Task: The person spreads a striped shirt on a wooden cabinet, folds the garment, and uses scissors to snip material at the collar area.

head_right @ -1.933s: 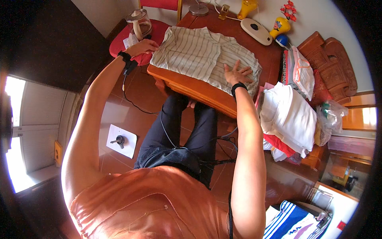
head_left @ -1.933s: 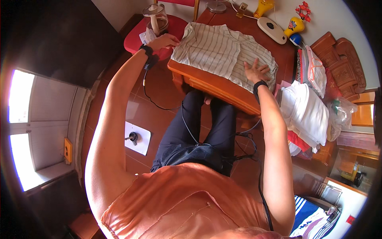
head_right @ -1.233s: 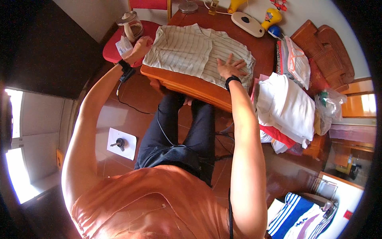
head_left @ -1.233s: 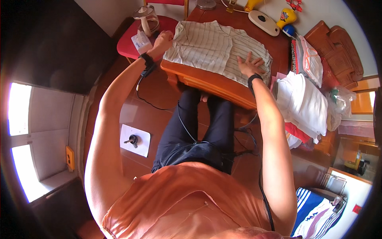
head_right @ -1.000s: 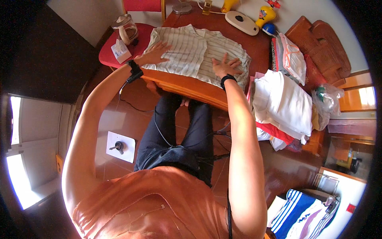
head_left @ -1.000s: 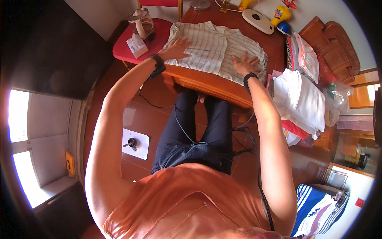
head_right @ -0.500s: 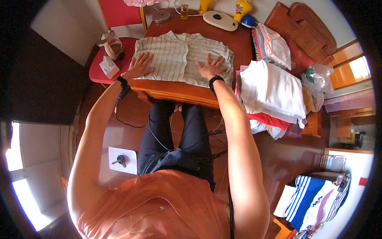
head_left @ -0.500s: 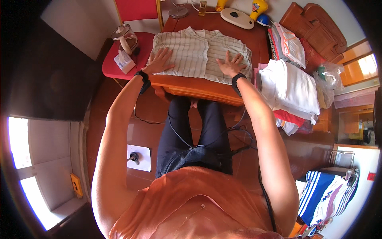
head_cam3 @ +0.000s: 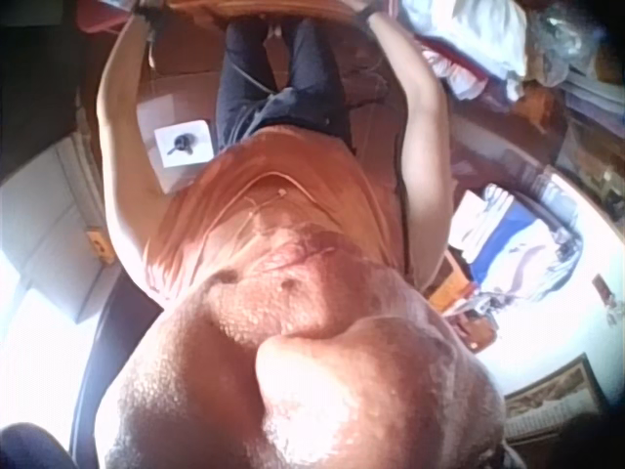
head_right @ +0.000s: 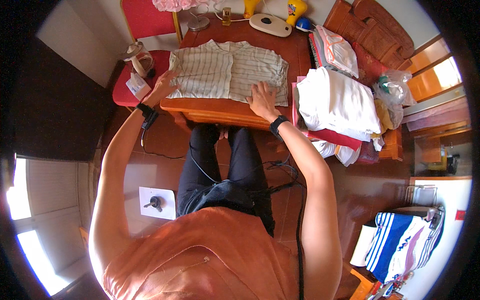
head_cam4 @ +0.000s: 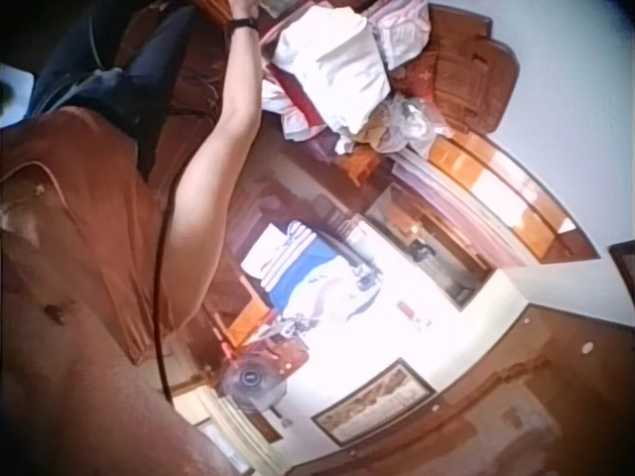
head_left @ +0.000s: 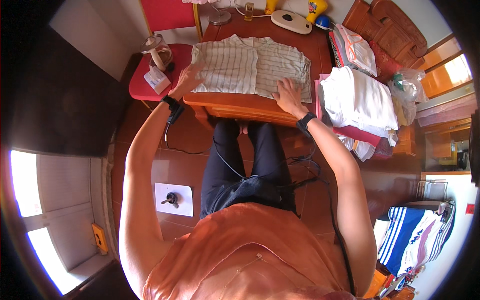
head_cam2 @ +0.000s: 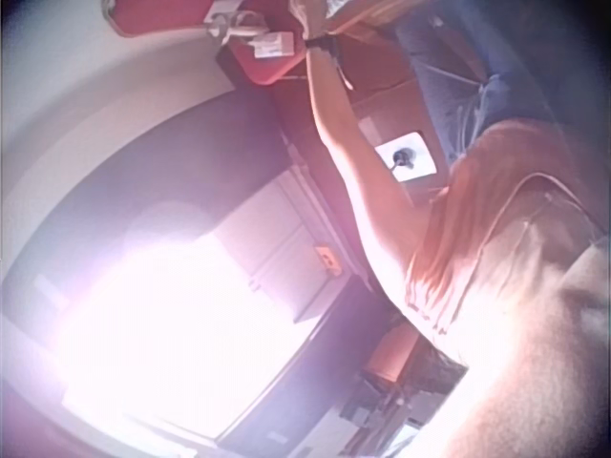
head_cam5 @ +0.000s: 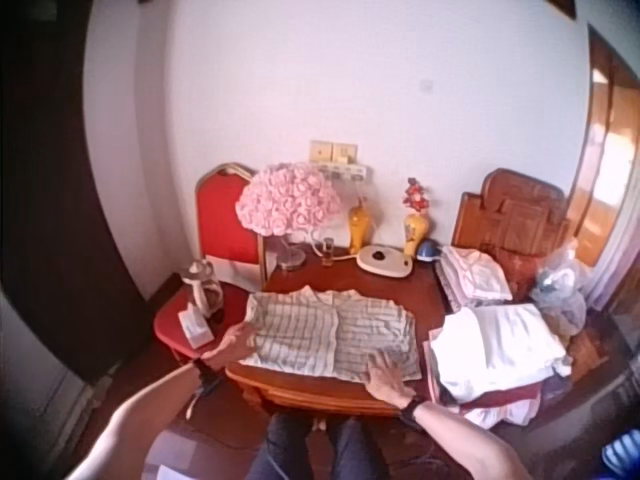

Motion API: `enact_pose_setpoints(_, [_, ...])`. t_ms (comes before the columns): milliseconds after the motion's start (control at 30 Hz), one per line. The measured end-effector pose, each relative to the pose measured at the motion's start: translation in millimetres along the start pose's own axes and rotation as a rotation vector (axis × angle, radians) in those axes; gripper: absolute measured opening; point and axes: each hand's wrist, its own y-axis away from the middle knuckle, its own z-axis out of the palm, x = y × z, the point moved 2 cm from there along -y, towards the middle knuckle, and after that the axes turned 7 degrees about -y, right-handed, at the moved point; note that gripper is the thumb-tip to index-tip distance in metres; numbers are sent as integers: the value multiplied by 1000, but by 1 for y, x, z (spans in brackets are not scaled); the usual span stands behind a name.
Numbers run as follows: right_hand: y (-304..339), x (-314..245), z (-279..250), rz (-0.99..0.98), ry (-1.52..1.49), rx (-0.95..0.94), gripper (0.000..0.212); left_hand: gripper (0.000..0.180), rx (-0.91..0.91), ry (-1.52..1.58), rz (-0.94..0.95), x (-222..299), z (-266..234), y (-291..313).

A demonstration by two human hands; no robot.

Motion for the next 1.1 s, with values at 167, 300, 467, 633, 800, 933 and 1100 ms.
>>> enact_pose_setpoints(167, [2,-12,6,-77,-64,93,59,73,-16,-48,24,-46,14,44])
enact_pose_setpoints(300, [27,23,-1,-59,-64,275,59,83,-127,88,18,-5,24,15])
enact_pose_setpoints(467, [52,-10,-5,64,-2,51,66,102,-209,131,-696,-47,21,67])
enact_pose_setpoints(633, [70,28,-1,226,34,-154,77,96,-411,768,-741,21,14,60])
enact_pose_setpoints(800, [57,5,-3,212,-5,-240,80,72,-322,1000,-993,-22,26,75])
enact_pose_setpoints(933, [59,17,0,255,17,-253,80,58,-390,1067,-890,-14,31,65])
enact_pose_setpoints(1100, [57,22,-1,291,1,-302,81,51,-336,1117,-890,-7,33,61])
